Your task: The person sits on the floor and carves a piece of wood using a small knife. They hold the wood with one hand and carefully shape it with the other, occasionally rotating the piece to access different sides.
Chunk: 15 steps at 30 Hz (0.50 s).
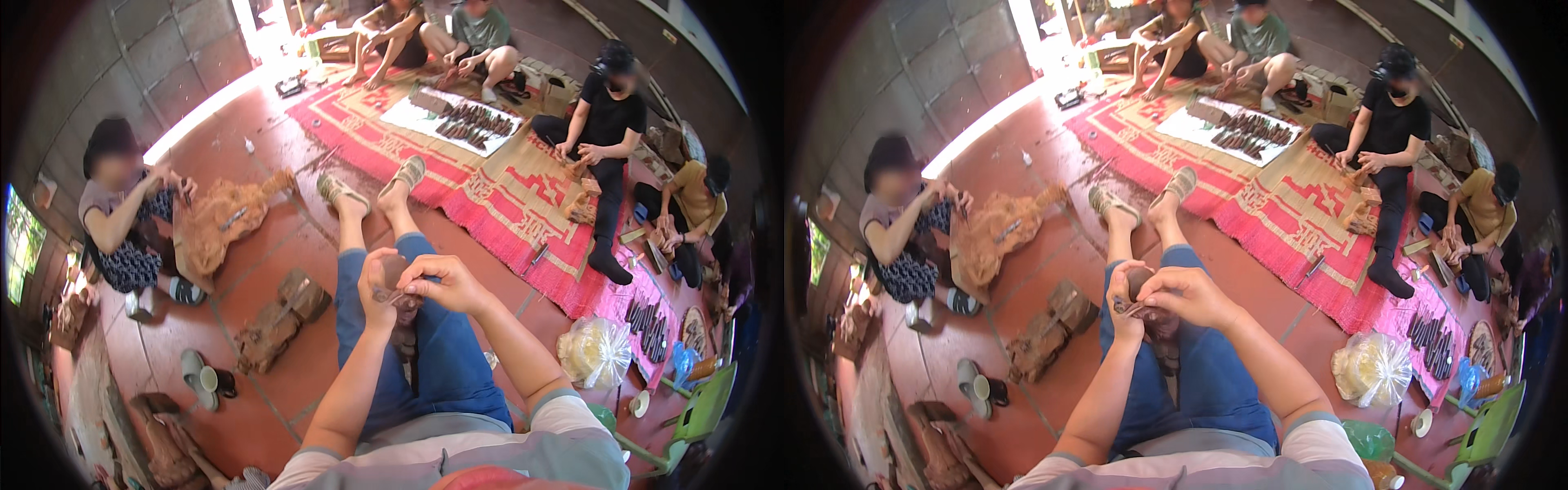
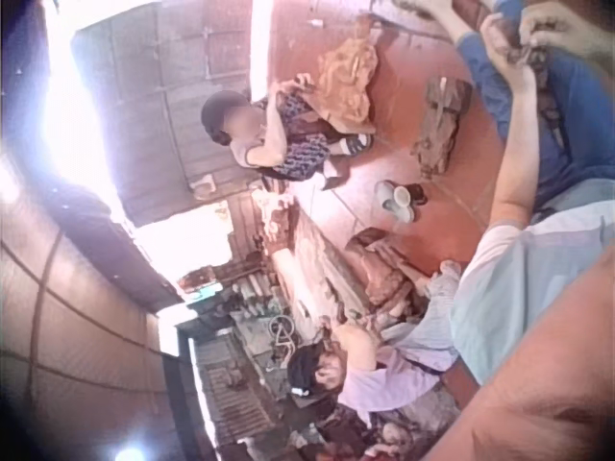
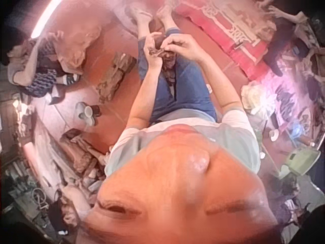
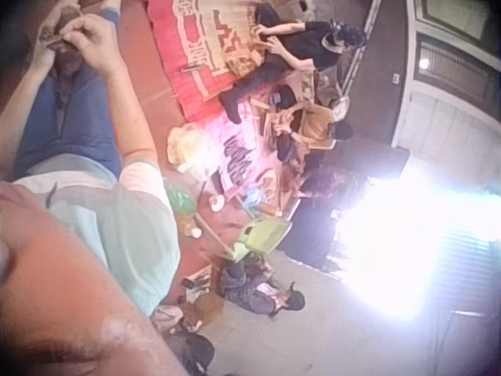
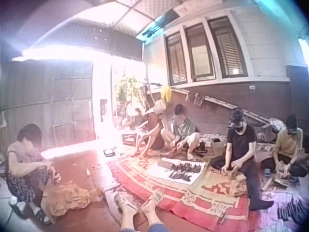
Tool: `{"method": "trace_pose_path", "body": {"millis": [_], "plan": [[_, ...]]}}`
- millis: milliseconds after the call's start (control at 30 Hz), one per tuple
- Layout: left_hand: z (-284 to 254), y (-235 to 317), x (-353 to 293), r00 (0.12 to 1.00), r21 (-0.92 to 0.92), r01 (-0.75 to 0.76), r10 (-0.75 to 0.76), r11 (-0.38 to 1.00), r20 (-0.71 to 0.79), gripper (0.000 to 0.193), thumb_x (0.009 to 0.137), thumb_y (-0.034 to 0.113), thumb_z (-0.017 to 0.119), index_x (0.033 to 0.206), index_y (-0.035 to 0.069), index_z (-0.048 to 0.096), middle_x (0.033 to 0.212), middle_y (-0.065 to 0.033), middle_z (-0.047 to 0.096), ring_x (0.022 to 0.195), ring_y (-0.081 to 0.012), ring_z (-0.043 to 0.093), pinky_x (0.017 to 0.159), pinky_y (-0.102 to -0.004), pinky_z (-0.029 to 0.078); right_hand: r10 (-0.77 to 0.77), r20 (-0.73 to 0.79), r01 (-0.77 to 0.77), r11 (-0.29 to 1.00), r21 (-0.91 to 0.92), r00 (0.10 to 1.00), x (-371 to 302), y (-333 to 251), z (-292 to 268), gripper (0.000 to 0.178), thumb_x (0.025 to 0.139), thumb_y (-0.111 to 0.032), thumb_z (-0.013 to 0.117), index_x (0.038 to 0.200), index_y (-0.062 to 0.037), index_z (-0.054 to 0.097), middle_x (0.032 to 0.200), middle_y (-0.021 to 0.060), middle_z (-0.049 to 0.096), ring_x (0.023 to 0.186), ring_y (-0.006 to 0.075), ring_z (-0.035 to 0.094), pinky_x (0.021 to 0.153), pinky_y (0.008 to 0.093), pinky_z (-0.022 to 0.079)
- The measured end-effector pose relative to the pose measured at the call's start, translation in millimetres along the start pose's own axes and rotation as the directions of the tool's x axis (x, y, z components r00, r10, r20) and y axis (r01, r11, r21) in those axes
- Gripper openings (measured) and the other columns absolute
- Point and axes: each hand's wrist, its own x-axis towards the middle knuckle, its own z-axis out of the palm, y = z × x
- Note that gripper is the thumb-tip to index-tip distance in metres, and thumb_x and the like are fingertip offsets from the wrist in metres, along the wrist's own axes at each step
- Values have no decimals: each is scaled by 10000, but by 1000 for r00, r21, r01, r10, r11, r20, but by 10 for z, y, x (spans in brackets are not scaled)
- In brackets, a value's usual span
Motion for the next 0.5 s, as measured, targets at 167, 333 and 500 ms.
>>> {"method": "trace_pose_path", "body": {"millis": [167, 333, 500], "plan": [[12, 86, 22, 991, -187, 132, -136, 973, -7, 467, 987, 449, 364, 1040, 33, 569, 932, -86, 621, 837, -158, 604, 759, -270, 486, -16, -166, 31, 995, 91, 986, -105, 174, -58, 86, 827, -41, 670, 912, -33, 685, 863, 49, 668, 831, 134, 621, 742, 276, 488], [53, 101, 2, 986, -161, 163, -166, 973, -6, 490, 993, 460, 333, 1061, 26, 549, 923, -86, 614, 827, -150, 599, 767, -266, 481, -81, -160, 65, 992, -105, 984, -91, 220, -31, 96, 799, -54, 689, 894, -51, 700, 831, 53, 669, 809, 175, 614, 740, 296, 478], [9, 25, 6, 995, -117, 96, -96, 989, 2, 478, 994, 452, 334, 1063, 30, 549, 909, -85, 616, 811, -145, 595, 732, -259, 479, -230, -167, 205, 967, -154, 959, -93, 74, 23, 99, 788, -69, 700, 886, -55, 705, 832, 47, 679, 812, 172, 611, 752, 301, 470]]}}
